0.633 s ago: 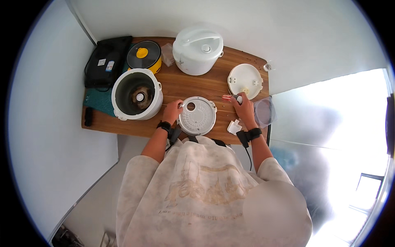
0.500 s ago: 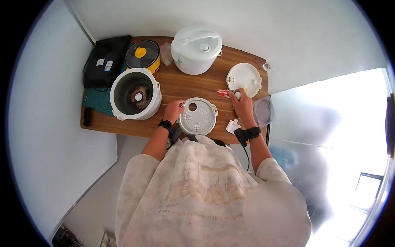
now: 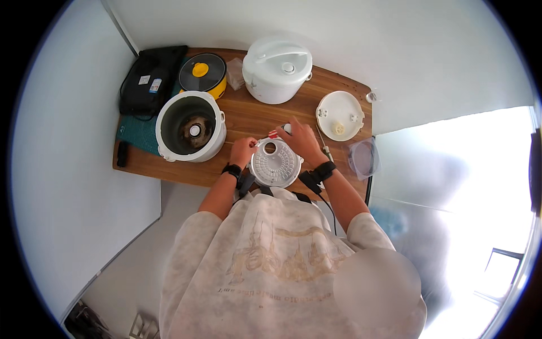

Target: The person uses a red-handled screwdriver to unscrew and remove screws from a white circular plastic component on a wooden table. The person repeatedly places the screwdriver down and picks it back up while handling the component and screws.

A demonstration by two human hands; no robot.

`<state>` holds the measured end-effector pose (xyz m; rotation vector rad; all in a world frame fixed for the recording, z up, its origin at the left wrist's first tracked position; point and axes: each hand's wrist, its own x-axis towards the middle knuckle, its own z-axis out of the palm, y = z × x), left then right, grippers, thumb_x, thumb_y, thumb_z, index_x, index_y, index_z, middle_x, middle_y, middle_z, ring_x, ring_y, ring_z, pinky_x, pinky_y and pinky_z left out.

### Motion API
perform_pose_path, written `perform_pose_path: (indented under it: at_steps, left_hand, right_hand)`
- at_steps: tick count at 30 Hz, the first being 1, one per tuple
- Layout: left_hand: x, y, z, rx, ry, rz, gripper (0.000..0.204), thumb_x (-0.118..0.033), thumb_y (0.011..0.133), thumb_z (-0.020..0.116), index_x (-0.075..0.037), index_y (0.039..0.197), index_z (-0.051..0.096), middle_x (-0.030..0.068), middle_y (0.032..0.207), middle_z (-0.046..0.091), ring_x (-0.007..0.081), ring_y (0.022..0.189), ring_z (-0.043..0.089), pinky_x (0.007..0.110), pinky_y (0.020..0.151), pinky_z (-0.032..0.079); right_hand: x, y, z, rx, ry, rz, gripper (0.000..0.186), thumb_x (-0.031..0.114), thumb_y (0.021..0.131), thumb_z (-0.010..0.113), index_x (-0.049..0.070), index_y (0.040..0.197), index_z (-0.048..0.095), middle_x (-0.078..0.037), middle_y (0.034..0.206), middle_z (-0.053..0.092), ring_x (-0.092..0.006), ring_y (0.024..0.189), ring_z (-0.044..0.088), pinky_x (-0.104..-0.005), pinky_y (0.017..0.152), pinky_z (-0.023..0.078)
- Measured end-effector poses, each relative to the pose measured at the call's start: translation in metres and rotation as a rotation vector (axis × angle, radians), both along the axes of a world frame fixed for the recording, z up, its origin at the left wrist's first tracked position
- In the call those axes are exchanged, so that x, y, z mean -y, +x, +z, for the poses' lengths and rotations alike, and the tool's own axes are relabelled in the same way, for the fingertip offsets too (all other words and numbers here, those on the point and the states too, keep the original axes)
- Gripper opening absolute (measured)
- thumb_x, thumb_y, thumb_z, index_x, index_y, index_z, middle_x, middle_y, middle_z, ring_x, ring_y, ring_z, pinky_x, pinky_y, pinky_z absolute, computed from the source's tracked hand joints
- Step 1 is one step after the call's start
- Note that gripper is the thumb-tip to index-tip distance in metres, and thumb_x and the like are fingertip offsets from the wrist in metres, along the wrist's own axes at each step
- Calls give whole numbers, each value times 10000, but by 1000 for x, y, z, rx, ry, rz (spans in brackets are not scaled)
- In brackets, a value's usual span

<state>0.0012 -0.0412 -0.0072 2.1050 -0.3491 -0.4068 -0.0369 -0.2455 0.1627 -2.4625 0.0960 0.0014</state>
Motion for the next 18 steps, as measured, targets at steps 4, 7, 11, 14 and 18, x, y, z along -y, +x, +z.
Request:
perform_pose_path:
  at_steps: [4, 7, 11, 14, 18]
  left_hand:
    - [1, -1, 8, 0, 6, -11, 266, -123, 754, 740, -64, 1013, 716, 119, 896, 725, 245, 833, 706, 342, 772, 548]
    - [3, -2, 13, 17, 76, -16, 309, -154, 764, 742, -99, 1067, 723, 117, 924, 729, 253, 857, 706, 351, 779, 548]
    - [2, 0, 14, 3, 145, -37, 337, -190, 769, 746, -133, 1101, 730, 118, 939, 732, 256, 865, 709, 357, 777, 550]
    - [1, 1, 13, -1, 156, -40, 330, -198, 771, 747, -143, 1096, 738, 116, 937, 734, 257, 862, 710, 361, 775, 551]
    - [1, 1, 13, 1, 159, -36, 318, -197, 771, 743, -144, 1085, 743, 116, 928, 734, 264, 856, 709, 366, 770, 552]
  right_hand:
    - [-7, 3, 2, -43, -14, 20, 401, 372, 901, 629, -16, 918, 527, -266, 753, 655, -458, 740, 640, -541, 669, 503]
    - [-8, 3, -1, -47, -29, 40, 400, 372, 902, 624, -14, 917, 520, -265, 738, 651, -459, 732, 639, -537, 664, 505]
    - [-10, 4, -1, -51, -20, 51, 399, 372, 902, 623, -12, 921, 514, -259, 724, 649, -457, 720, 639, -533, 659, 505]
    - [-11, 4, 0, -67, -11, 46, 404, 374, 898, 627, -13, 921, 512, -255, 716, 648, -453, 716, 641, -533, 659, 505]
    - [-14, 6, 2, -83, -55, 56, 406, 375, 875, 646, -6, 935, 518, -243, 712, 649, -440, 711, 644, -521, 647, 509]
